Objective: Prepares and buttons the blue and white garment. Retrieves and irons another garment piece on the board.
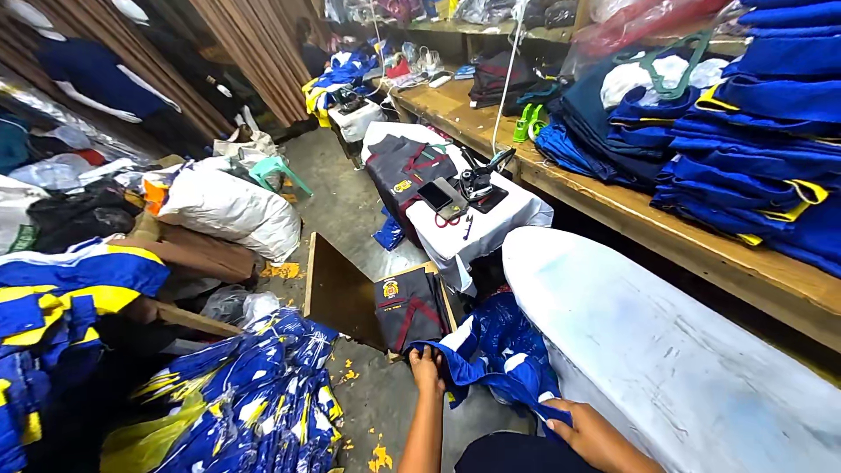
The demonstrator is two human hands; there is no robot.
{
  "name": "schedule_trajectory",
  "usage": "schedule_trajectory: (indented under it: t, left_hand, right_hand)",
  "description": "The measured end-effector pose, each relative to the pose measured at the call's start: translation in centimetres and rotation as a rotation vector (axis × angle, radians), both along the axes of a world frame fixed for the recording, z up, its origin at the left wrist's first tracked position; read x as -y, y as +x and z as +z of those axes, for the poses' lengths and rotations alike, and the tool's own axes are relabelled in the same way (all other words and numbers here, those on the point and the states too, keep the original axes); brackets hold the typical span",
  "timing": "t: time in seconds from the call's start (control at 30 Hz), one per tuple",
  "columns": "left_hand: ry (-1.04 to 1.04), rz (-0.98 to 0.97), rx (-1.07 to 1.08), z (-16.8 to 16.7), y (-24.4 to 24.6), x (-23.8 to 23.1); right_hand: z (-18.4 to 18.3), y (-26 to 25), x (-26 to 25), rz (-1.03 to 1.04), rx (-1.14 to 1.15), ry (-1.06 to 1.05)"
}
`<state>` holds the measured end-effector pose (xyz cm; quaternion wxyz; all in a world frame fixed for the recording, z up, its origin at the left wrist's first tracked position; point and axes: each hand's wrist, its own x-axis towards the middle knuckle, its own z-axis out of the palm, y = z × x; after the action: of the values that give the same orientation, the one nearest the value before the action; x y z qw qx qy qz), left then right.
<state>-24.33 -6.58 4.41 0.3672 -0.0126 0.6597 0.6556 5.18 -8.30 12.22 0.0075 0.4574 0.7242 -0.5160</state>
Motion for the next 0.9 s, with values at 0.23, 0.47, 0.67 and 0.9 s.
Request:
schedule_trajectory:
  t: [0.23,0.47,0.67,0.9]
  left_hand:
    - [0.078,0.015,-0.154,-0.5,-1.0,-0.5]
    - [0.262,-0.011,-0.214,6.2,1.3,-6.6]
    - [0.622,-0.213,-0.491,13.8,9.3,-13.9]
    - [1.096,-0.577,-0.837,17.4,29.9,-19.4]
  right_hand:
    - [1.4,0.2,0.9,-0.049,-0.094,0.042]
    - [2.8,0.5,1.5,-0.163,-0.314,0.105]
    - [4.9,5.0,2.7,-0.590,-0.722,0.257]
    - [6.6,17.9,5.5,-1.271,-0.741,0.453]
